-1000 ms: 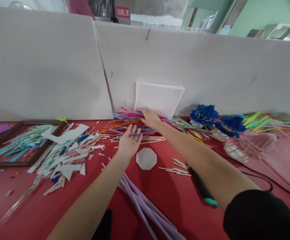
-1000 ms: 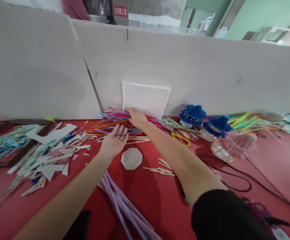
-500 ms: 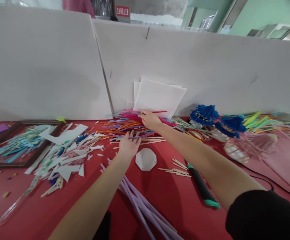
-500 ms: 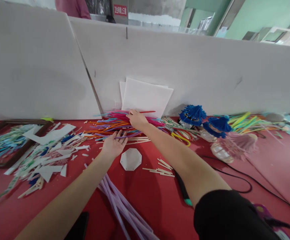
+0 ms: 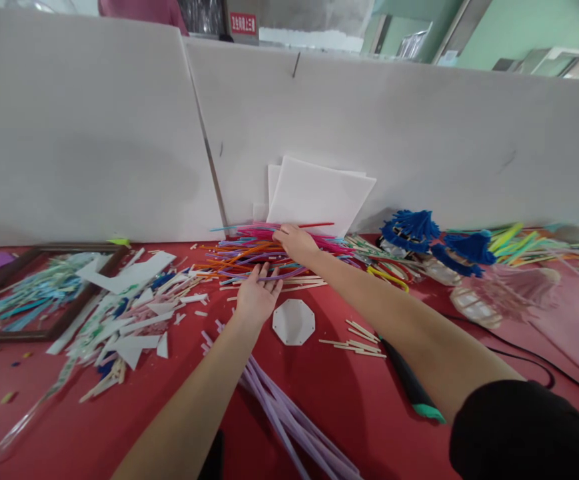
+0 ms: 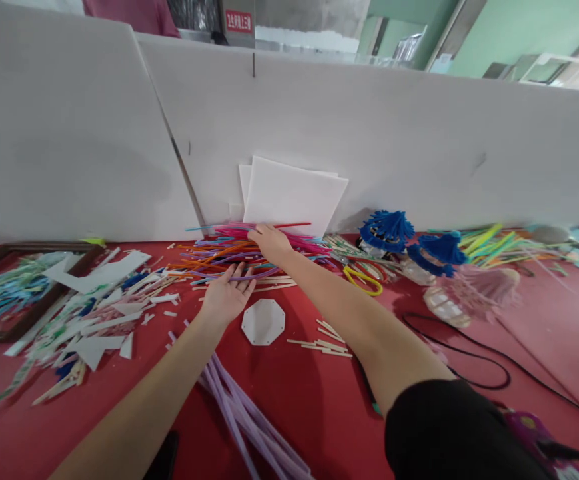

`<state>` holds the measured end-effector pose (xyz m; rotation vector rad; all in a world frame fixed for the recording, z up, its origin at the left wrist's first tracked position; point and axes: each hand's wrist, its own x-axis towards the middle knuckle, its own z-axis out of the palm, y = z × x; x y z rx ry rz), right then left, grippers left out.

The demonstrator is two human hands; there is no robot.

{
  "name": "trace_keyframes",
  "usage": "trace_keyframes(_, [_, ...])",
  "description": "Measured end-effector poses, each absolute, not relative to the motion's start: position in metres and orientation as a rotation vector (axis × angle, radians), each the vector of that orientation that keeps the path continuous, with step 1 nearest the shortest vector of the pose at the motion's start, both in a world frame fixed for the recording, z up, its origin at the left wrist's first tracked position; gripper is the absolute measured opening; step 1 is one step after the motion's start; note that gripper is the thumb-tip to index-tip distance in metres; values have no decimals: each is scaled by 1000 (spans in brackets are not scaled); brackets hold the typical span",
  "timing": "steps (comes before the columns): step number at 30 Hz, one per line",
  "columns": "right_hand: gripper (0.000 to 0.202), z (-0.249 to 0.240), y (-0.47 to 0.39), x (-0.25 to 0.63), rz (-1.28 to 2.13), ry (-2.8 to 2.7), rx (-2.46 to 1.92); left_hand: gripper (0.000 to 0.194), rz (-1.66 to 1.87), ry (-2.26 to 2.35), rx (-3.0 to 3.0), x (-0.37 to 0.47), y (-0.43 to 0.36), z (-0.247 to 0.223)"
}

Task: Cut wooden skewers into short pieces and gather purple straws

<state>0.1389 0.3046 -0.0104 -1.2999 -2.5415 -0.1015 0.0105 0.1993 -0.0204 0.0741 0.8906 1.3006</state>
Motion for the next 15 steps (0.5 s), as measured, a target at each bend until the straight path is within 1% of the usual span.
trace_keyframes(4, [23, -10, 303, 135, 9, -2660, -1200, 20, 1306, 887, 66, 10, 199, -20])
trace_keyframes(8, [27, -9, 299, 129, 105, -2694, -1104, 15, 1308, 879, 52, 9, 199, -19])
trace_keyframes(13, [17, -11, 301, 121, 228, -2635, -1117, 14, 1322, 865, 33, 8, 200, -20])
trace_keyframes(15, [19, -11, 302, 118, 281, -2564, -1131, 14, 1331, 854, 25, 9, 200, -21])
